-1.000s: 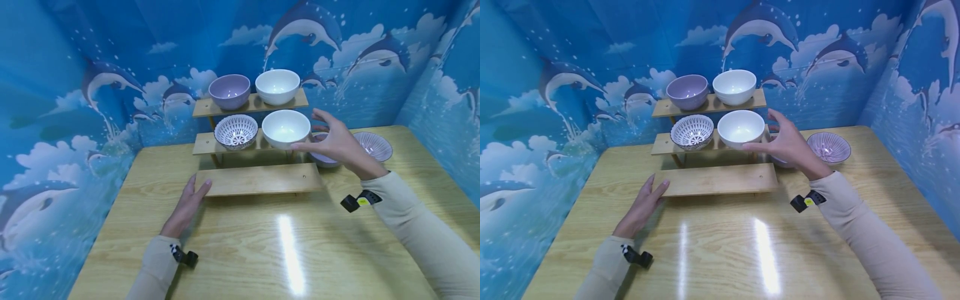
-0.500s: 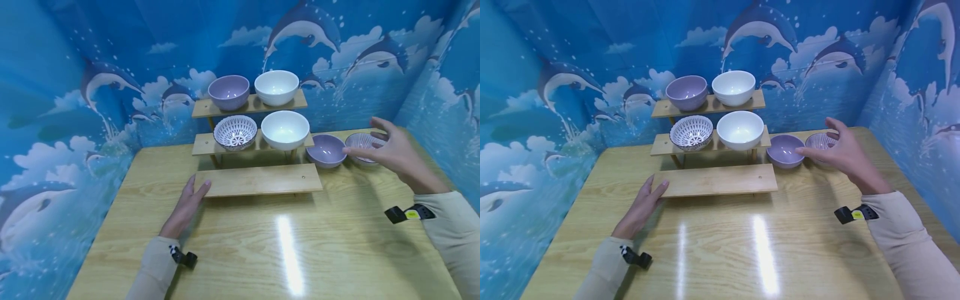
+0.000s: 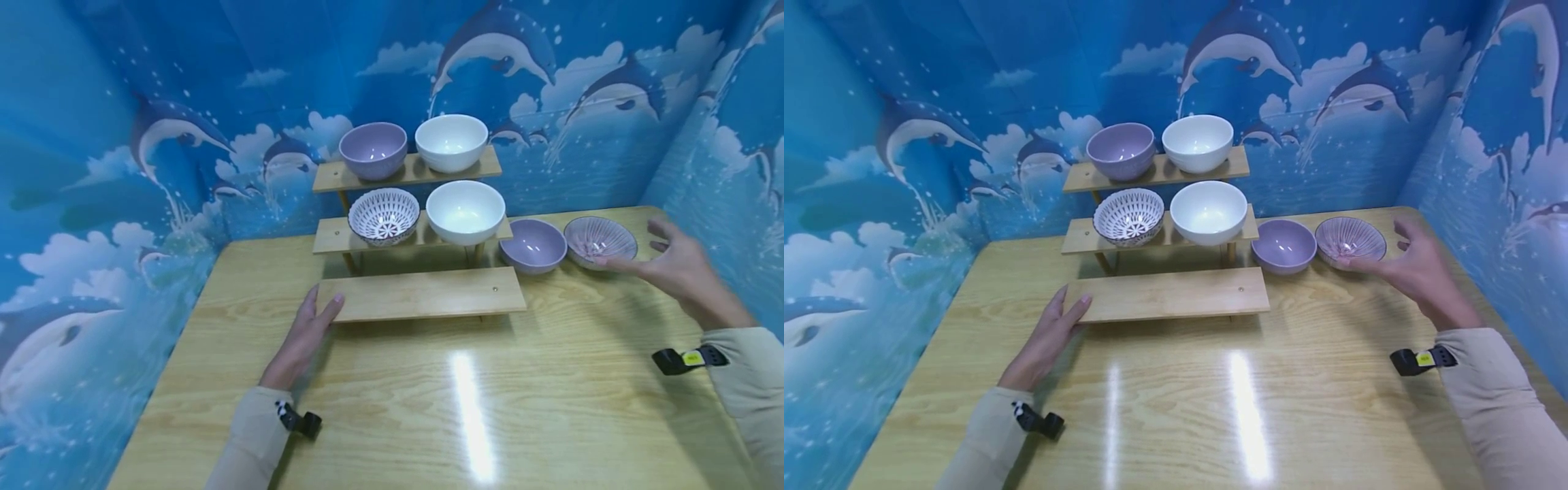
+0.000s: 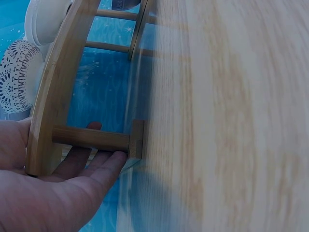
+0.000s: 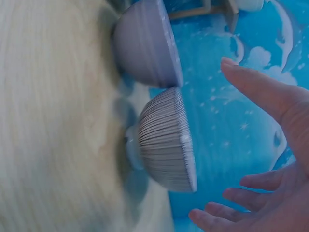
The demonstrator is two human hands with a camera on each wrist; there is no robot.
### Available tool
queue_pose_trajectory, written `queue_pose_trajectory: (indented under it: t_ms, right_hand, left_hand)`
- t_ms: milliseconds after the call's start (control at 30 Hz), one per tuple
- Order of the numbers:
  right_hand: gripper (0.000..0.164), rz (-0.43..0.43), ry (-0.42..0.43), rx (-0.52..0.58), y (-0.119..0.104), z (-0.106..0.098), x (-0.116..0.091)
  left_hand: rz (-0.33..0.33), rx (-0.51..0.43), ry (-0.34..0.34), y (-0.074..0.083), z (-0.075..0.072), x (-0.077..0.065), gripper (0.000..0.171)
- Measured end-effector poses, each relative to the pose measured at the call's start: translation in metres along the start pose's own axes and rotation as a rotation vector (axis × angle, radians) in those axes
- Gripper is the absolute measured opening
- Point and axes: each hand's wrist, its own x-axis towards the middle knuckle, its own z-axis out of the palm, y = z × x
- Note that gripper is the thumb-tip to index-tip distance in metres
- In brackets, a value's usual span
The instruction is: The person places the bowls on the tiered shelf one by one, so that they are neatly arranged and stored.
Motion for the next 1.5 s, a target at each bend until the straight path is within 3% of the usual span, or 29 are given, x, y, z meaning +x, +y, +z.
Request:
queue_pose_trajectory:
  t_ms: [433,933,1500]
  right_hand:
    - [0.124,0.013,-0.029,0.102,0.023,0.018,0.019]
    - [0.128,-0.015,0.044,0.022,0.026,0.03,0.038]
    - [0.124,0.017,0.091,0.1,0.025,0.026,0.032]
  left_hand:
    - [-0.007,0.014,0.01,0.002,0.002,0.0,0.097]
    - [0.008,-0.002,-0.002,0.001,0.002,-0.001,0.097]
    - [-0.005,0.013,0.006,0.001,0.001,-0.001,0.099]
